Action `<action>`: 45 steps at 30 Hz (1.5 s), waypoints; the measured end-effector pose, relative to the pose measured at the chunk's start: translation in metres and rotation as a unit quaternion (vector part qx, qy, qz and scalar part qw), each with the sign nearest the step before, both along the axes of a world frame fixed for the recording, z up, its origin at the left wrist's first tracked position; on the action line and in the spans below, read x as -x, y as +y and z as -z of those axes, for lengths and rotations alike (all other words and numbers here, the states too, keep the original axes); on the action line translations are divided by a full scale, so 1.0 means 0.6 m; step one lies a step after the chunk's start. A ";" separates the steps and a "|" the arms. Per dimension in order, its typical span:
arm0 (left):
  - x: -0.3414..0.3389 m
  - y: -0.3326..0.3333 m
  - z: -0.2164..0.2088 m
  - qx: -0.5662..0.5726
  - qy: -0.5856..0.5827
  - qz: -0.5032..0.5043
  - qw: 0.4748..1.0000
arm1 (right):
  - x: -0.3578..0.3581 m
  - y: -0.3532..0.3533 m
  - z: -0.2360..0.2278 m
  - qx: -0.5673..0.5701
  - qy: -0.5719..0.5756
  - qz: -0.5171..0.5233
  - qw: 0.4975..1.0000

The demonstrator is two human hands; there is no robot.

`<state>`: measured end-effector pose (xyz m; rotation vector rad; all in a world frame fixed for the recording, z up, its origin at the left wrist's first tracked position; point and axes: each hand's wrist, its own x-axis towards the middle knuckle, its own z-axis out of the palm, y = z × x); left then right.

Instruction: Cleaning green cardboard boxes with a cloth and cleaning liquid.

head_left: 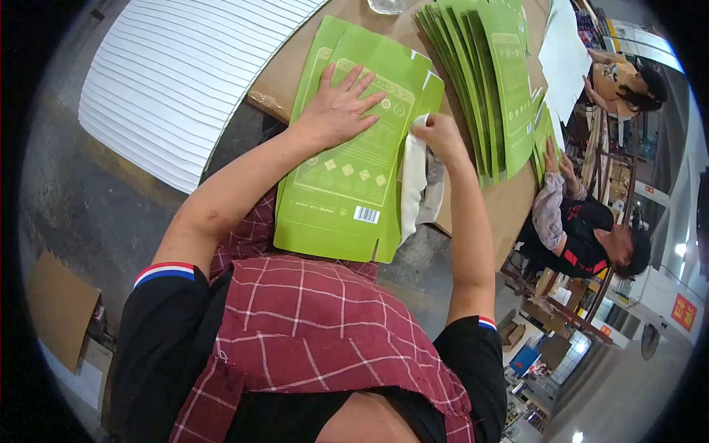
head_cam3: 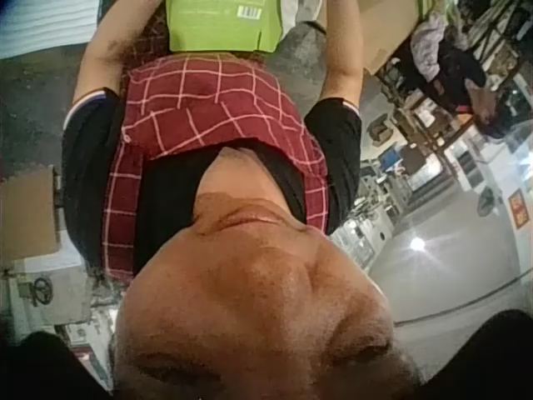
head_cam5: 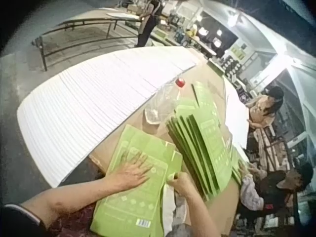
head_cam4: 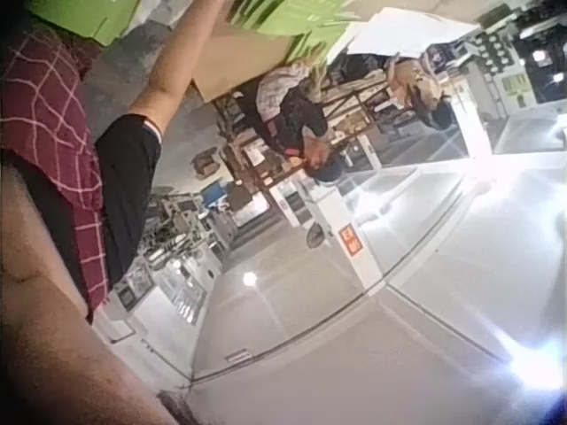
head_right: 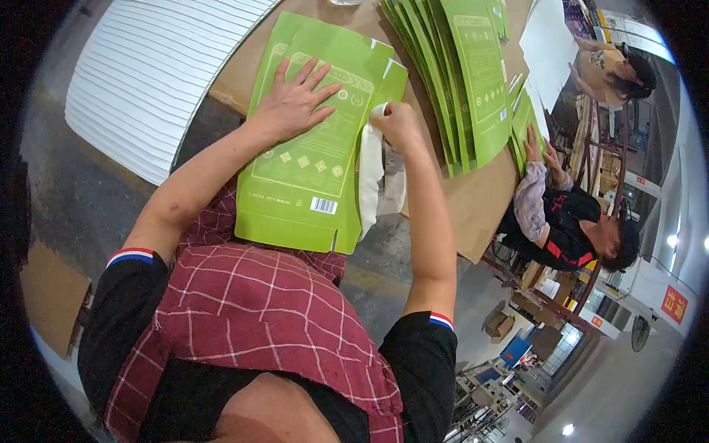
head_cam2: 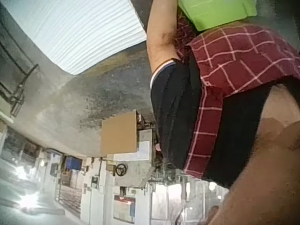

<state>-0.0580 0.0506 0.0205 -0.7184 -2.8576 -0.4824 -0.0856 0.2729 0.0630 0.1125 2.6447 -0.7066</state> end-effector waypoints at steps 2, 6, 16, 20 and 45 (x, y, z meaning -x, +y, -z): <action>-0.001 -0.001 0.002 0.006 0.001 -0.004 1.000 | 0.002 -0.022 -0.014 -0.049 0.053 -0.003 0.997; 0.008 0.010 0.007 0.005 0.020 0.005 1.000 | 0.095 -0.010 -0.002 -0.127 0.099 -0.003 0.987; 0.016 0.011 0.009 0.032 0.032 -0.013 0.999 | -0.122 -0.017 0.004 -0.014 0.058 0.027 0.998; 0.015 0.008 -0.002 0.061 0.053 -0.013 0.997 | -0.218 -0.043 -0.019 -0.031 0.048 0.047 0.997; -0.046 -0.051 -0.005 0.106 -0.070 -0.054 0.990 | -0.269 -0.039 0.056 -0.138 0.395 -0.244 0.875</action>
